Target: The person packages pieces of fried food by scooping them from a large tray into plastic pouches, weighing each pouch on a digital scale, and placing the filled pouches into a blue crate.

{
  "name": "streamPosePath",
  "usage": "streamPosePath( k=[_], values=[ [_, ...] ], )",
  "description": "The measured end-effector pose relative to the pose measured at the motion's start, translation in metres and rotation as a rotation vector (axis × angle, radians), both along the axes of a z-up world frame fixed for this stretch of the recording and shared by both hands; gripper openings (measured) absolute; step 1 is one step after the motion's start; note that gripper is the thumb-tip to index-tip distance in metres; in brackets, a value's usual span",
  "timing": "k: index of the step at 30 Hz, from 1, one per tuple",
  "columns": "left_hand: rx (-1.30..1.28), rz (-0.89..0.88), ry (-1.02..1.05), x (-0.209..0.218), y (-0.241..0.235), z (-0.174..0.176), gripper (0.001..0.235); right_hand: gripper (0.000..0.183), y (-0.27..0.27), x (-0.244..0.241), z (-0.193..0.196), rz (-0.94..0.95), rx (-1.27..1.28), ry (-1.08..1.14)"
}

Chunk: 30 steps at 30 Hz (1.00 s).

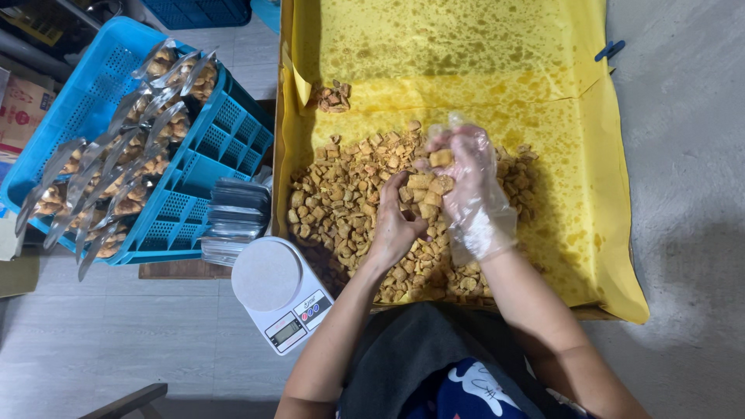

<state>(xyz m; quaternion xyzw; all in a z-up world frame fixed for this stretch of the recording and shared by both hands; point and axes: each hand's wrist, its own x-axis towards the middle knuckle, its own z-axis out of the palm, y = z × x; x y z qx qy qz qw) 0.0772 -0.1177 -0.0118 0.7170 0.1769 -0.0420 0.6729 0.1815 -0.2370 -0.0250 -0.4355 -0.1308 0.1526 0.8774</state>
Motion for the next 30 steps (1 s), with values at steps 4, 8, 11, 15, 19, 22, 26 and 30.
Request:
streamPosePath(
  k=[4,8,11,15,19,22,26,30],
  values=[
    [-0.095,0.044,0.005,0.001,0.002,0.0,0.079,0.027,0.0,-0.009,0.01,-0.054,0.06,0.304],
    [-0.106,0.045,-0.018,0.002,0.002,-0.012,0.069,0.029,0.002,-0.015,0.004,-0.098,0.112,0.348],
    [-0.138,0.029,-0.009,0.004,0.005,-0.016,0.068,0.042,0.003,-0.011,-0.014,-0.022,0.073,0.158],
    [-0.139,-0.002,-0.023,0.002,0.008,-0.012,0.07,0.046,0.003,-0.016,-0.013,0.101,-0.002,-0.093],
    [-0.075,-0.074,0.008,0.001,0.017,-0.005,0.082,0.066,-0.017,-0.022,0.038,0.106,-0.323,-0.024],
    [0.097,-0.123,-0.007,-0.001,0.025,0.001,0.086,0.07,-0.048,-0.018,0.048,-0.012,-0.532,0.158],
    [0.155,-0.101,0.073,-0.017,0.036,0.009,0.086,0.072,-0.097,0.01,-0.015,0.092,-0.837,0.146],
    [0.315,-0.077,0.045,-0.031,0.046,-0.003,0.086,0.075,-0.113,-0.011,-0.072,0.149,-1.592,0.041]
  ],
)
